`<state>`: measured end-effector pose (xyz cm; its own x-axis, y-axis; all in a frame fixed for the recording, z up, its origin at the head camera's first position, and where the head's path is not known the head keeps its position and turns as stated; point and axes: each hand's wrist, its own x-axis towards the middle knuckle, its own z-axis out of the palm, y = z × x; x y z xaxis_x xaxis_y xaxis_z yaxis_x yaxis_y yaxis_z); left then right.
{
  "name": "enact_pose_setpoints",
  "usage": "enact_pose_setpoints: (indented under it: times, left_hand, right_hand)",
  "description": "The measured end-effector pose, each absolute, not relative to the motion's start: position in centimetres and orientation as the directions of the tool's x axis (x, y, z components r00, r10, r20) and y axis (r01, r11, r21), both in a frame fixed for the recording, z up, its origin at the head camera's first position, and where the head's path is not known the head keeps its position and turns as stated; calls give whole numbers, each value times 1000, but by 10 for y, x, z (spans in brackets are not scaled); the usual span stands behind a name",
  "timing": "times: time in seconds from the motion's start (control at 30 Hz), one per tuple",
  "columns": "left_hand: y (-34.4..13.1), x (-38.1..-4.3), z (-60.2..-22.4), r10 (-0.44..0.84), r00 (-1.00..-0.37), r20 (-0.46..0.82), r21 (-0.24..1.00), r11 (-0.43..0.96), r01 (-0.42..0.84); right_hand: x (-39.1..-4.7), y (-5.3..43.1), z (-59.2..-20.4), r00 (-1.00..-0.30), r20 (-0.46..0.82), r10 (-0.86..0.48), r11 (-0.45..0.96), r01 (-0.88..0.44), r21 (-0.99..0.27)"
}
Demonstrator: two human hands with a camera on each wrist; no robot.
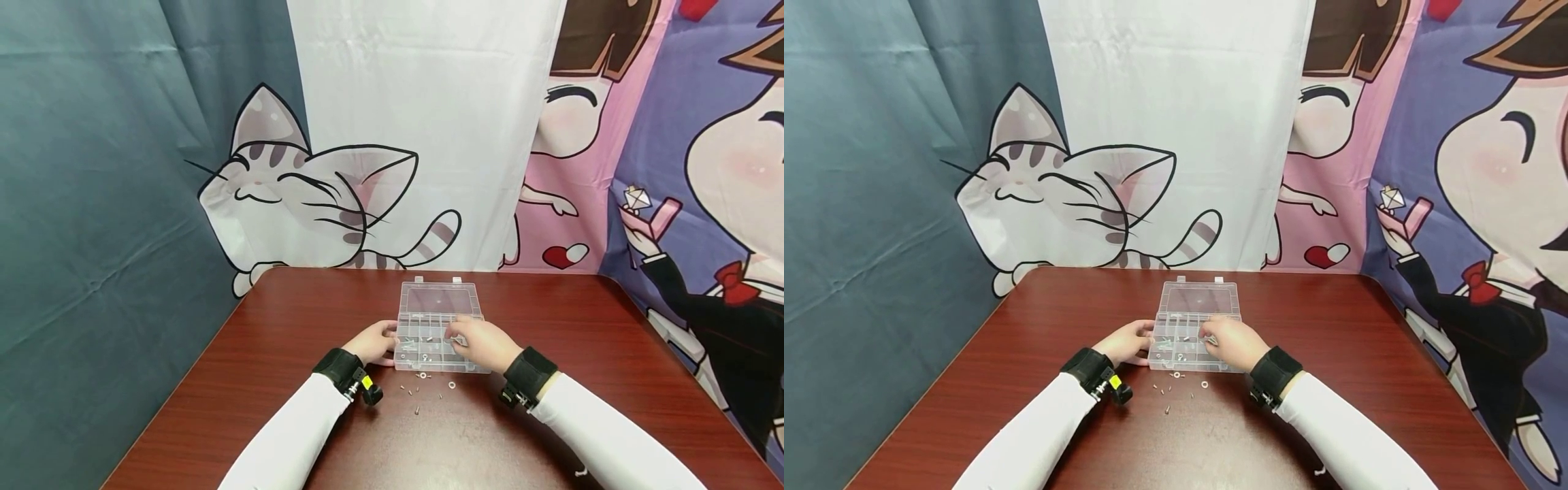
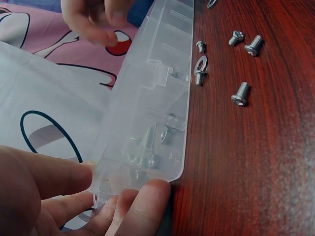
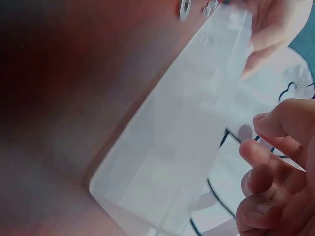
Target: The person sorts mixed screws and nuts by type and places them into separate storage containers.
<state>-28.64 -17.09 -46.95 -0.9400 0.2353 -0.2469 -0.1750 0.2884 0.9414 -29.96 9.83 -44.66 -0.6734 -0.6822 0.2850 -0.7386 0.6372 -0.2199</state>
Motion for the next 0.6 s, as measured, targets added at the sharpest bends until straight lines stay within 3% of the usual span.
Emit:
enact_pose_setpoints:
  times: [0.37, 0.6]
  left_hand:
    - [-171, -283, -462, 229, -941, -249, 938, 298, -175]
    - [-171, -283, -464, 231, -940, -251, 936, 306, -175]
  right_hand:
    - [-262, 105, -452, -565, 225, -794, 539, -825, -172]
    - [-253, 105, -455, -522, 184, -833, 518, -852, -75]
